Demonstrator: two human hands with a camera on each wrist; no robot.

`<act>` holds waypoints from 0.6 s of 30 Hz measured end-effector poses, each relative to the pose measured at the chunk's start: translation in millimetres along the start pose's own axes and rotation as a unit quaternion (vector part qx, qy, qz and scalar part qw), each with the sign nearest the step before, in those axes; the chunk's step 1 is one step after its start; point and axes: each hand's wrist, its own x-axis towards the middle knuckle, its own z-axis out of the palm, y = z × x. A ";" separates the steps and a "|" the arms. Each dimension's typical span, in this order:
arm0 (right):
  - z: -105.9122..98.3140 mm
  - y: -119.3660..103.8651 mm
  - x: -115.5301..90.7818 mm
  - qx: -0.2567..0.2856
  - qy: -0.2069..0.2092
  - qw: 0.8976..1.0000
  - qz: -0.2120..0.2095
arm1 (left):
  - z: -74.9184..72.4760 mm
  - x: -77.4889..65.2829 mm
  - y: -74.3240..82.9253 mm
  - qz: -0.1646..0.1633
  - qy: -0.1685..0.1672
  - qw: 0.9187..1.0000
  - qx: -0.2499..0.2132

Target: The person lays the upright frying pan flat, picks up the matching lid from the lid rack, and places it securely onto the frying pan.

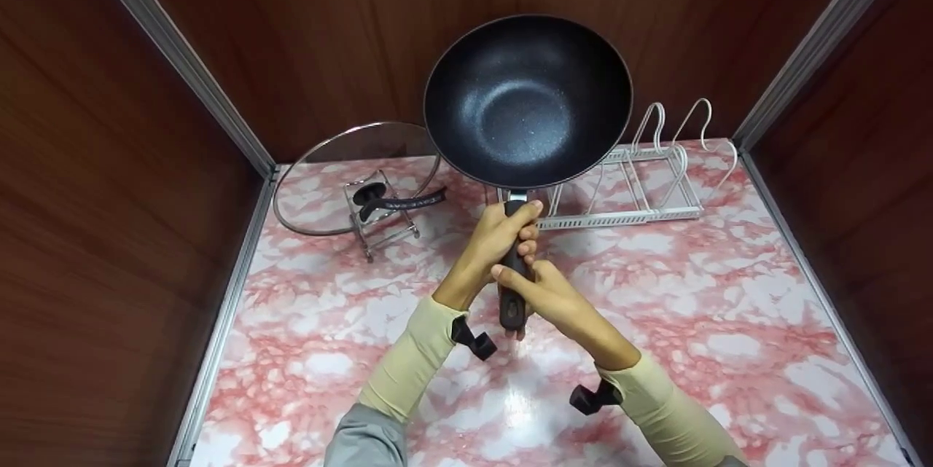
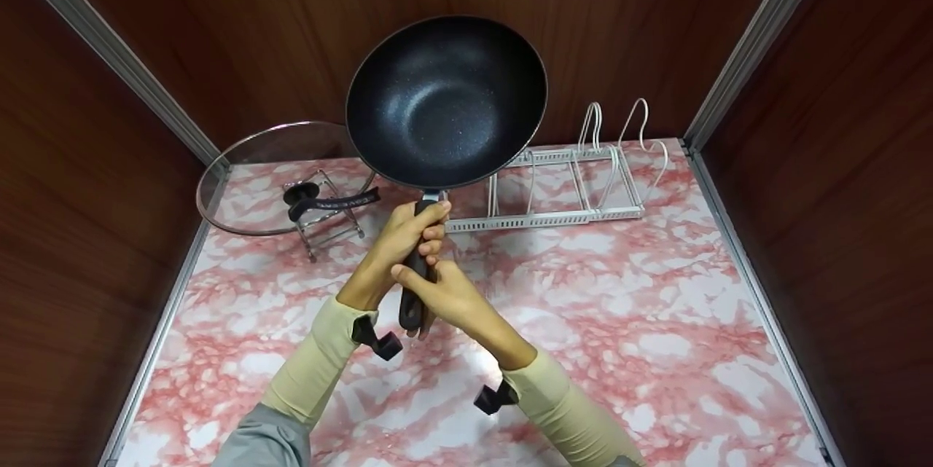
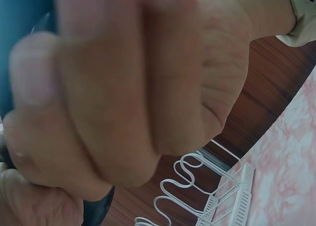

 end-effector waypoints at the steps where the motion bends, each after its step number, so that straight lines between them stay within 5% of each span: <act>1: -0.9 -0.1 -0.4 0.007 -0.010 1.000 0.004 | -0.1 -0.3 -0.1 0.000 -0.001 1.000 -0.002; 7: -12.0 1.2 -2.9 0.027 -0.039 0.999 0.017 | -1.0 -1.1 -2.3 0.002 -0.004 1.000 -0.010; 14: -28.1 -3.3 -4.1 -0.076 -0.027 0.997 -0.006 | -2.0 -1.7 -4.6 0.000 0.003 1.000 -0.013; 18: -36.1 -9.6 -5.1 -0.087 -0.008 0.996 0.000 | -3.3 -3.4 -4.9 0.001 0.004 1.000 -0.005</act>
